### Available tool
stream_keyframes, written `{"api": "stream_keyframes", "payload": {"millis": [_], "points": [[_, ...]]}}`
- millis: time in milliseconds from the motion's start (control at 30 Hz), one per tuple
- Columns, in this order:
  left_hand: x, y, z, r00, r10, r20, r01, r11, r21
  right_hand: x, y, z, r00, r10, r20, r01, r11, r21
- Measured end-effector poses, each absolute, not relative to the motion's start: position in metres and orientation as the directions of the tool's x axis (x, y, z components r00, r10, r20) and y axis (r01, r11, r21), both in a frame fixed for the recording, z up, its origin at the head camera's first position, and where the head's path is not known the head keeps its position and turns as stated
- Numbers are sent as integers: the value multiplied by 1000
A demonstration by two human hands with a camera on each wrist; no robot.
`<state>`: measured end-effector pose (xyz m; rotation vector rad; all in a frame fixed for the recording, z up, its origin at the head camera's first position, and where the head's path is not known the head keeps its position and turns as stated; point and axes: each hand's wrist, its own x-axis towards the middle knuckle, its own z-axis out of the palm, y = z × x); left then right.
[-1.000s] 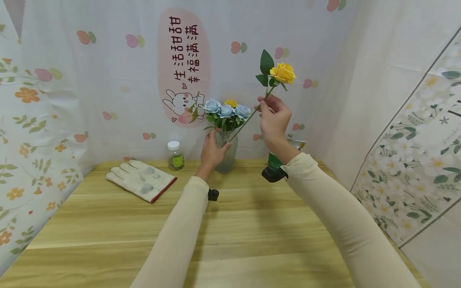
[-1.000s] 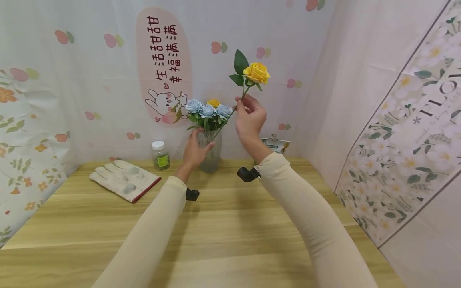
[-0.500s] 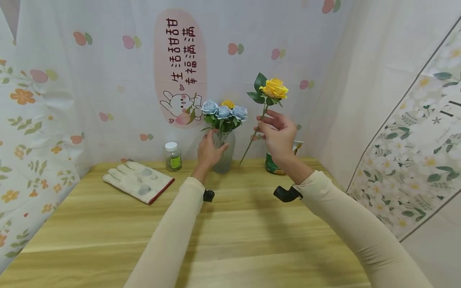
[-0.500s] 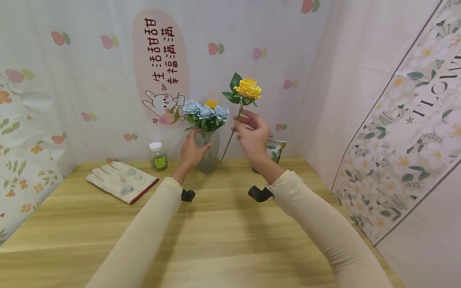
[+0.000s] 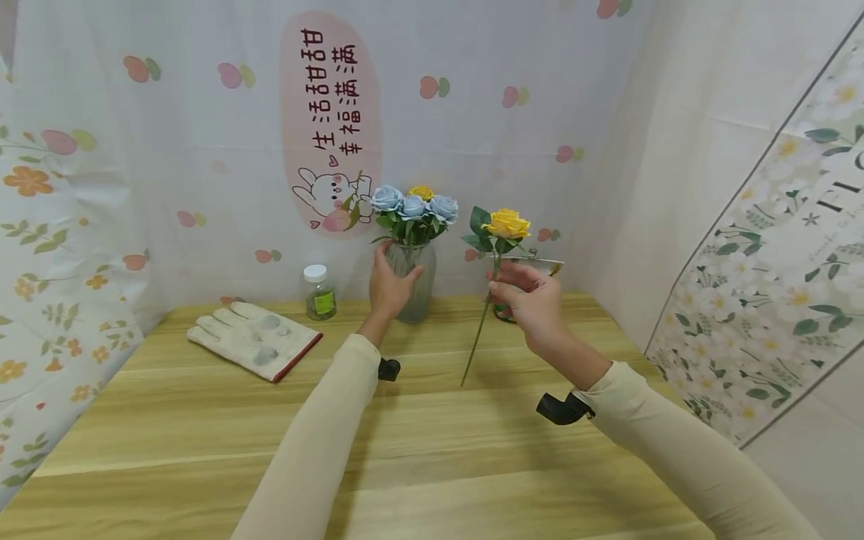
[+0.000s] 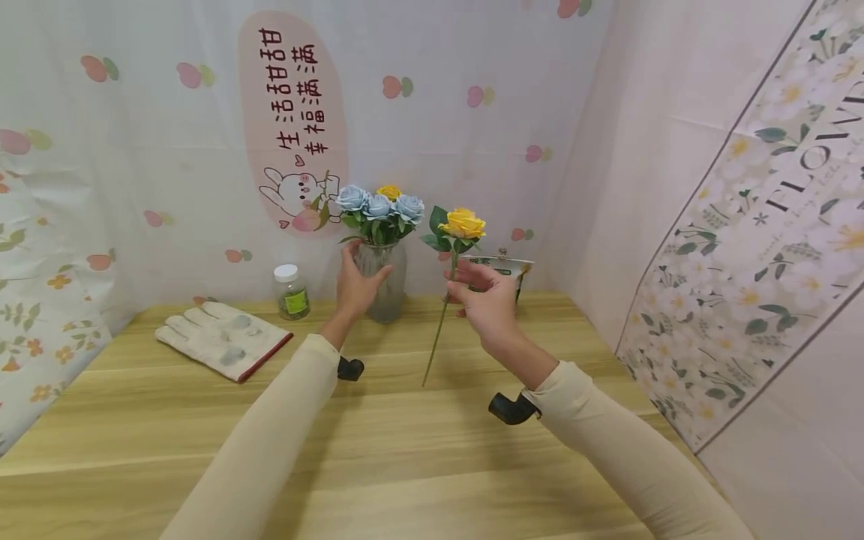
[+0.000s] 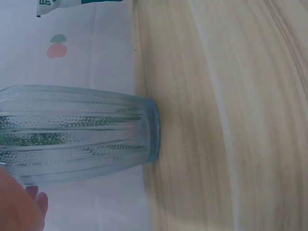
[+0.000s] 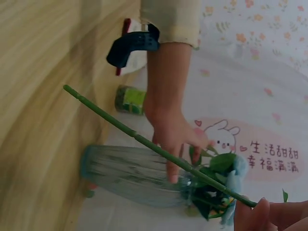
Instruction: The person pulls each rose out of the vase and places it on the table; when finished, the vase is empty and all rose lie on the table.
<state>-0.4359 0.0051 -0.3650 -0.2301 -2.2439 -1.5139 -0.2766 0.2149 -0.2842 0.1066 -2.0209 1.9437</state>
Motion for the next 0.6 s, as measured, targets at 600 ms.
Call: {"api": "stream_keyframes", "payload": {"millis": [600], "points": [[-444, 7, -363, -951, -71, 301, 244, 425, 872, -268, 248, -328, -987, 130, 91, -73, 138, -988]]}}
